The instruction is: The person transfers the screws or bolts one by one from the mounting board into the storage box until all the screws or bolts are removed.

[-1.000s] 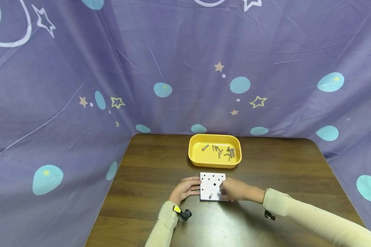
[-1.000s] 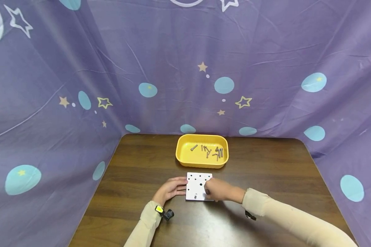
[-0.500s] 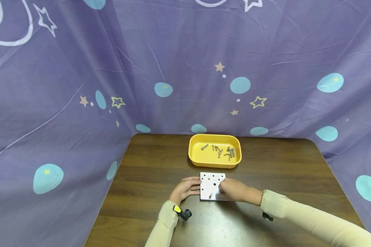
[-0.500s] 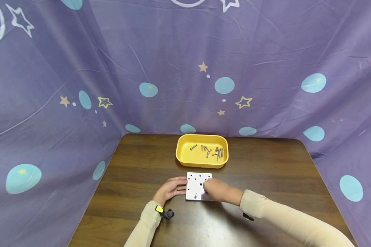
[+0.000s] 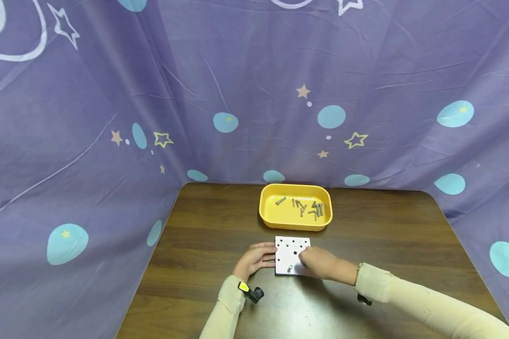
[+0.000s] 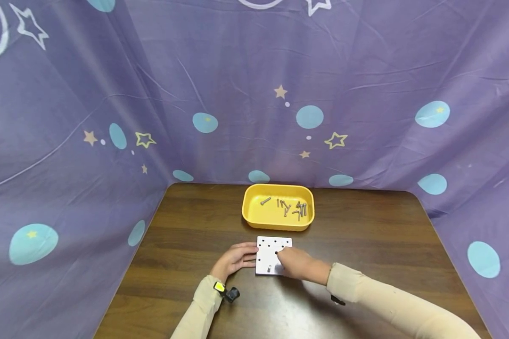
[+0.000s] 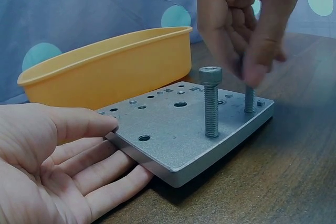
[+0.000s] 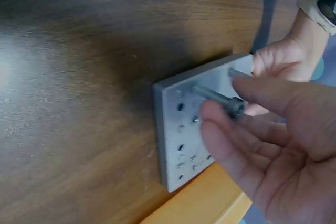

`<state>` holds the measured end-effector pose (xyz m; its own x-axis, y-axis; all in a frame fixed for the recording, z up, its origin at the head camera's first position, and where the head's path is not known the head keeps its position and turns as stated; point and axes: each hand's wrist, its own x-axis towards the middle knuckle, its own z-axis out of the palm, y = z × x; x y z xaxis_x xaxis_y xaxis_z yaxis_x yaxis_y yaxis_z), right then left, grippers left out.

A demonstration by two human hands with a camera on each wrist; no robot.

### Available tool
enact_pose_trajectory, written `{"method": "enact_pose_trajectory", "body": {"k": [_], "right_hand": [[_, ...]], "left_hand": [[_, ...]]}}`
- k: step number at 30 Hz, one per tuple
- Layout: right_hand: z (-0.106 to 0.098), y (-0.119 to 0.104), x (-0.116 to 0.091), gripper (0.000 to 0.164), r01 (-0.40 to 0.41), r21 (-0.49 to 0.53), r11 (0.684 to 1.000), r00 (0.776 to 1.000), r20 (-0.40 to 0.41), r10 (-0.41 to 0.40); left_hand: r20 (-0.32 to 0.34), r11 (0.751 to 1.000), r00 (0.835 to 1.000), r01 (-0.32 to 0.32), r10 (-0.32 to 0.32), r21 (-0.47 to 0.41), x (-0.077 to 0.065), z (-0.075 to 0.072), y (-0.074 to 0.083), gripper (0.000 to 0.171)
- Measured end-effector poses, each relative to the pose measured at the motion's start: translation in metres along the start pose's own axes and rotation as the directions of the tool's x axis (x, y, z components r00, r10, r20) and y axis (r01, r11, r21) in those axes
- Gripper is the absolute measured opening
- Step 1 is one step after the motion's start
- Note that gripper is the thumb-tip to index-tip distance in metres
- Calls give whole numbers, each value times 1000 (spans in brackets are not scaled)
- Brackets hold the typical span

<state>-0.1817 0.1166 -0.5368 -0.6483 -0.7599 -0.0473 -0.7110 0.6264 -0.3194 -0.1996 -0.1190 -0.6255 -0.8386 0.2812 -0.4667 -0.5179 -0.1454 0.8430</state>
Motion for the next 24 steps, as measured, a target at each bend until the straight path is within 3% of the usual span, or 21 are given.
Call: {"method": "enact_pose_trajectory", "body": {"k": [6, 12, 18, 24], "right_hand": [[2, 0, -1, 29, 23, 15, 1000, 1000, -11, -23], [-3, -1, 0, 37, -31, 31, 999, 999, -8, 32], [-4, -2, 0, 31, 44, 20, 999, 999, 0, -44], [-2, -4, -1, 31, -20, -39, 999, 1000, 1, 20]], "left_hand": [[2, 1000, 1000, 1, -1, 1, 1, -1, -1, 45], [0, 1000, 1000, 2, -2, -5, 2, -1, 0, 45], [-1, 1000, 1000, 0, 0, 11, 1, 1, 0, 47], [-8, 1000, 1000, 7, -7, 6, 1, 1, 0, 46]]}}
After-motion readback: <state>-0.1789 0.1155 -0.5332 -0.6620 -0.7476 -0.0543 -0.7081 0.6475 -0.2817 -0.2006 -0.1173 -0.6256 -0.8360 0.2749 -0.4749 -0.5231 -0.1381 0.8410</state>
